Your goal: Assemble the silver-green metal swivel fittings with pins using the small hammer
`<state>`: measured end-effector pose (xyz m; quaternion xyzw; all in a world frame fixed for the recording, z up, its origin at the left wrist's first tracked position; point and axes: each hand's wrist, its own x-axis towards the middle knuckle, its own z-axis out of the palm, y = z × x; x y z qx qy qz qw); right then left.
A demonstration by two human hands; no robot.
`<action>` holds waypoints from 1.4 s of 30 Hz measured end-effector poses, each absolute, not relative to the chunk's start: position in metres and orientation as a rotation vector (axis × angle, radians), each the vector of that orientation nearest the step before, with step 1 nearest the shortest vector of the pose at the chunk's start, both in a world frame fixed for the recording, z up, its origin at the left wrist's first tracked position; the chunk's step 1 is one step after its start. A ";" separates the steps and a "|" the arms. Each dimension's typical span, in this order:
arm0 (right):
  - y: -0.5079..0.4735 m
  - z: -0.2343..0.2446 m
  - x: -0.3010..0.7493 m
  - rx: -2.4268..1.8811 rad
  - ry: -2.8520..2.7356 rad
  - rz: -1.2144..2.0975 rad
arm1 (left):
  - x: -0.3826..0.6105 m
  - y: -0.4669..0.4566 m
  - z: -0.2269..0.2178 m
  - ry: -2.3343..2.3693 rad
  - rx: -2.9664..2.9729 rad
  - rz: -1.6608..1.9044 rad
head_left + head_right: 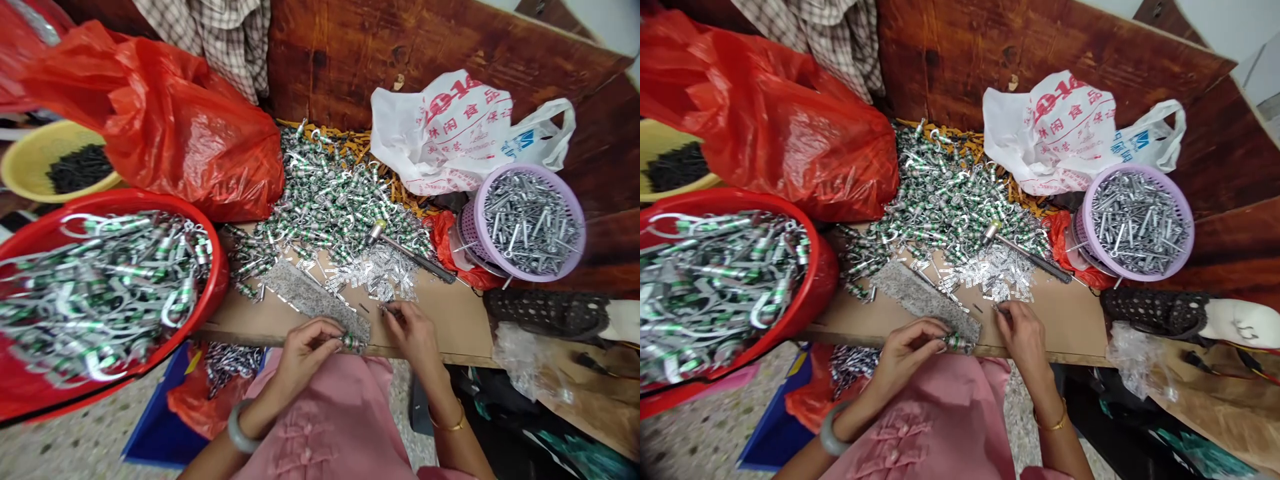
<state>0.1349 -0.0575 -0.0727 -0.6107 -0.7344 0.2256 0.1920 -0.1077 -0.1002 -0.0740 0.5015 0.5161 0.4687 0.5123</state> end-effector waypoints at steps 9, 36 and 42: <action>-0.069 -0.037 0.083 -1.242 -2.122 1.034 | -0.114 -0.102 -0.065 1.188 1.367 1.124; -0.080 -0.050 0.084 -1.222 -1.964 1.147 | -0.126 -0.096 -0.057 1.082 1.825 0.953; -0.099 -0.052 0.090 -1.358 -1.871 1.342 | -0.115 -0.112 -0.064 1.108 1.496 0.923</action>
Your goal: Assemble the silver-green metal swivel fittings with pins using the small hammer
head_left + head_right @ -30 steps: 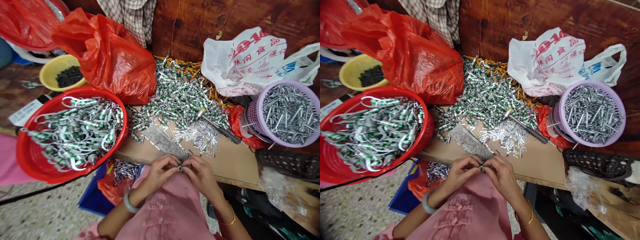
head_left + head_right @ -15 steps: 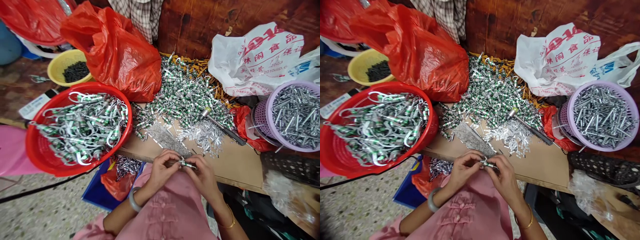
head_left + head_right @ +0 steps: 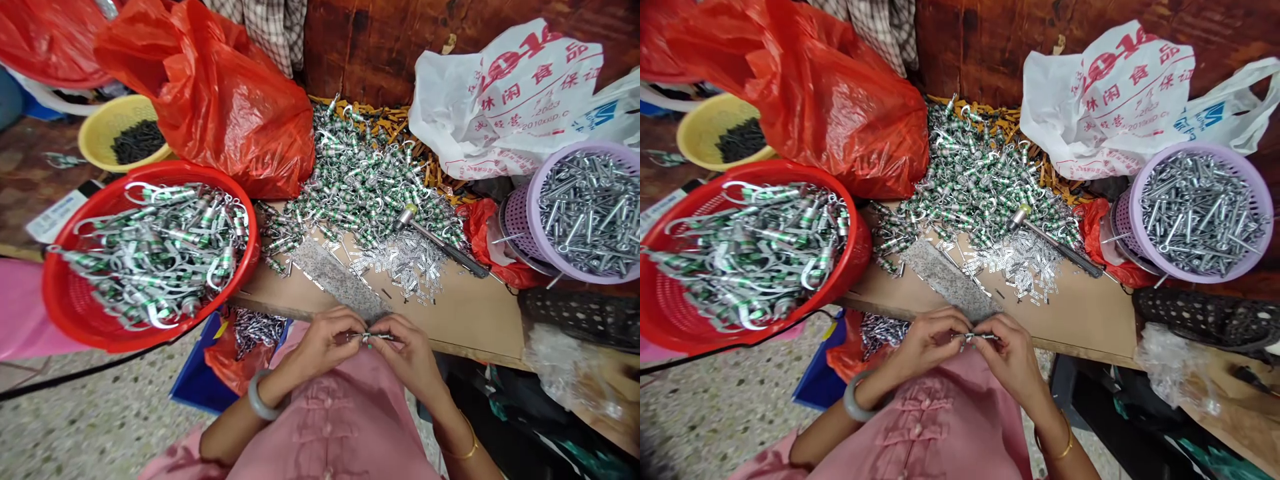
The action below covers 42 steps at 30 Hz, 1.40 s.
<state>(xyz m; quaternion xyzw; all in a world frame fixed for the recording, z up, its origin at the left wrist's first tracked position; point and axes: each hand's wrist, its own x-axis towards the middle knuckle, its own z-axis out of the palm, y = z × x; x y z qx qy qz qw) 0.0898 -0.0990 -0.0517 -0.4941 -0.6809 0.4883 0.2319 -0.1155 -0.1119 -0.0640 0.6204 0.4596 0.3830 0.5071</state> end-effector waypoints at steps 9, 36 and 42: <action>-0.108 -0.072 0.107 -1.525 -1.459 1.856 | -0.084 -0.141 -0.093 1.034 0.465 0.983; -0.053 -0.096 0.158 -1.923 -2.315 0.141 | -0.080 -0.133 -0.106 1.230 0.395 1.191; -0.063 -0.095 0.161 -1.914 -2.253 0.249 | -0.080 -0.133 -0.109 1.230 0.396 1.194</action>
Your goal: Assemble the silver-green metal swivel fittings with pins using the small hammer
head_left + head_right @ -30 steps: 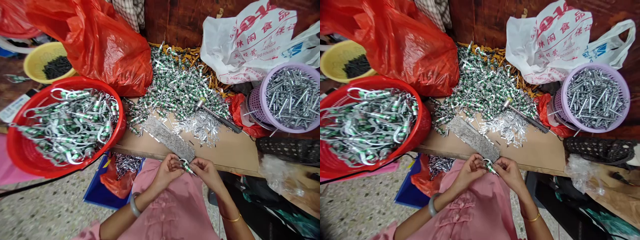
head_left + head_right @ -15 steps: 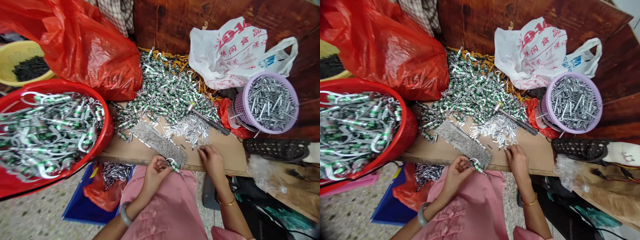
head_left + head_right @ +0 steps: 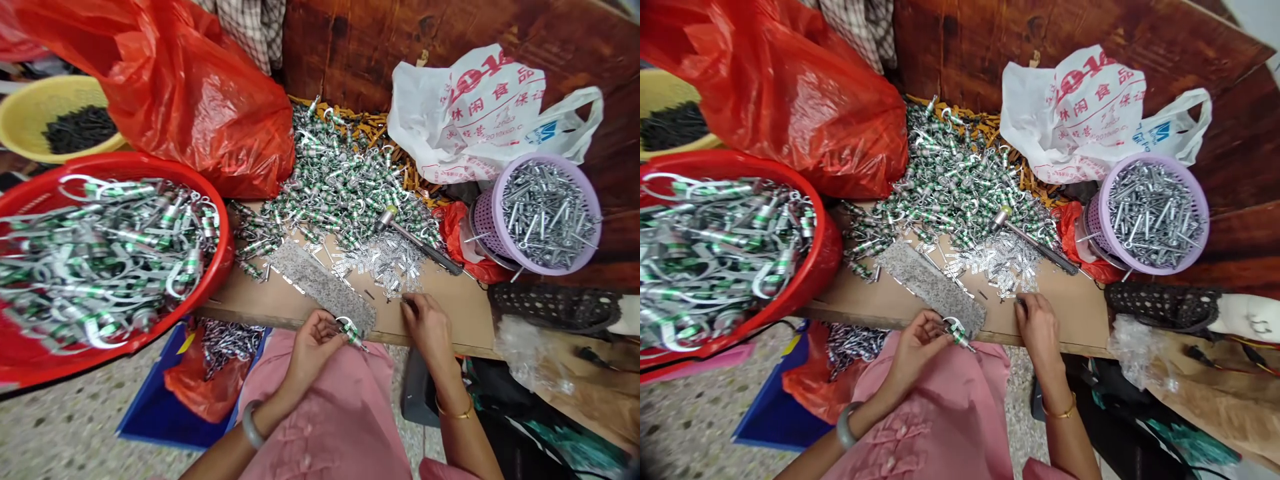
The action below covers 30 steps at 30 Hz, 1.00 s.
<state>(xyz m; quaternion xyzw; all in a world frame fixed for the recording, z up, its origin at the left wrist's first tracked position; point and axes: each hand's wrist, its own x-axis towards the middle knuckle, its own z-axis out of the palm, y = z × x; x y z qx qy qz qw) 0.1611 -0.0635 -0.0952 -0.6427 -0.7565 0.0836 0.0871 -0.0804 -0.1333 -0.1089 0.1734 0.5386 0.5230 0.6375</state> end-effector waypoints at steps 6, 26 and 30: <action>-0.061 -0.090 0.161 -2.014 -2.234 0.306 | -0.079 -0.132 -0.110 1.220 0.402 1.200; -0.075 -0.046 0.092 -1.520 -2.614 0.294 | -0.082 -0.132 -0.109 1.170 0.448 1.171; -0.073 -0.042 0.090 -1.541 -2.566 0.372 | -0.081 -0.132 -0.109 1.169 0.441 1.177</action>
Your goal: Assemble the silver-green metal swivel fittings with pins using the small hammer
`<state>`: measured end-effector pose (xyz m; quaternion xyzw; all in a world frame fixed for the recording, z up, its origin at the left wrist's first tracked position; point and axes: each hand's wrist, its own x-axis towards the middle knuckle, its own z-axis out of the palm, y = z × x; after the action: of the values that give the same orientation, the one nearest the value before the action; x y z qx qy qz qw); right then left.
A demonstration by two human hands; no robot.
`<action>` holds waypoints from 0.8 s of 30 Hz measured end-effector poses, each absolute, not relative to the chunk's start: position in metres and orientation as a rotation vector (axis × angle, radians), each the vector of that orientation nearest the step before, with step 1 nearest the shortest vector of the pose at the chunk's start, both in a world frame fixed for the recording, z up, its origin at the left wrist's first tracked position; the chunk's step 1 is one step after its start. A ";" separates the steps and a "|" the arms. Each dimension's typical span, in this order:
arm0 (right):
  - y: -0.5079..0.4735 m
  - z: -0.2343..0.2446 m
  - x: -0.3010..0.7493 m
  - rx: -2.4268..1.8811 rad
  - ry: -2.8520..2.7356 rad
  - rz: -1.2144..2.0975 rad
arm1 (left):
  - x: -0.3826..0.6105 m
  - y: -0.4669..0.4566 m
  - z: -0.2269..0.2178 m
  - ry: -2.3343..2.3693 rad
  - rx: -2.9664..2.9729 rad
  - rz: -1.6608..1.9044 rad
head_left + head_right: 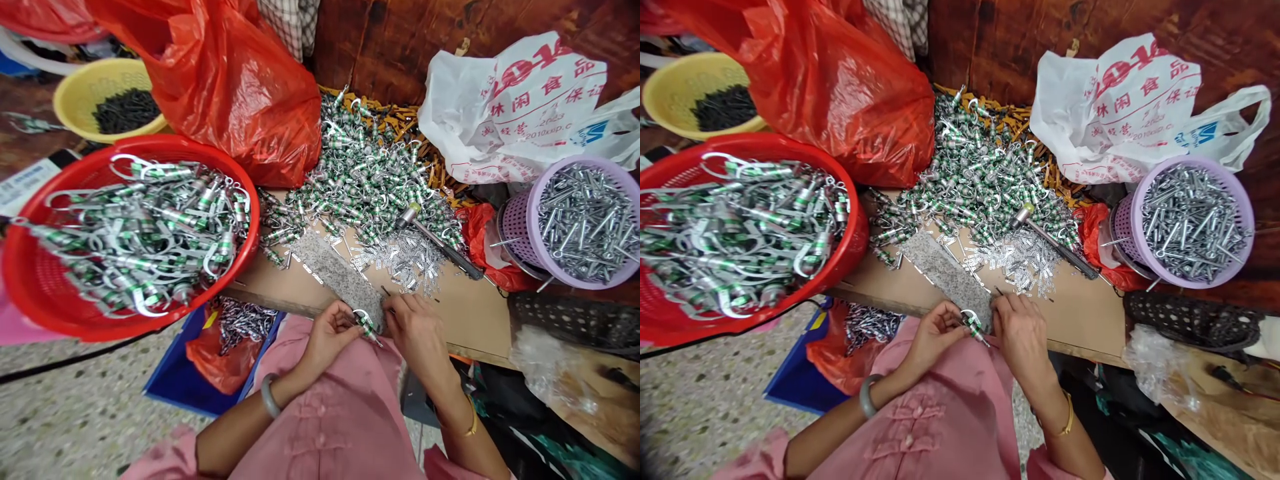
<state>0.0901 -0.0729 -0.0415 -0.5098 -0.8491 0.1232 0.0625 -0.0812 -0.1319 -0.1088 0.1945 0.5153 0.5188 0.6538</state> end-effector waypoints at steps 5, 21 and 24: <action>-0.071 -0.041 0.087 -1.457 -2.299 0.819 | -0.080 -0.132 -0.107 1.154 0.438 1.194; -0.077 -0.040 0.087 -1.524 -2.466 0.699 | -0.080 -0.131 -0.107 1.163 0.442 1.213; -0.080 -0.043 0.082 -1.537 -2.301 0.952 | -0.079 -0.132 -0.108 1.164 0.457 1.224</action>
<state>0.0821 -0.0800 -0.0431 -0.5222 -0.7818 0.3235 0.1071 -0.0793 -0.1322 -0.1078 0.2003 0.5107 0.5368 0.6410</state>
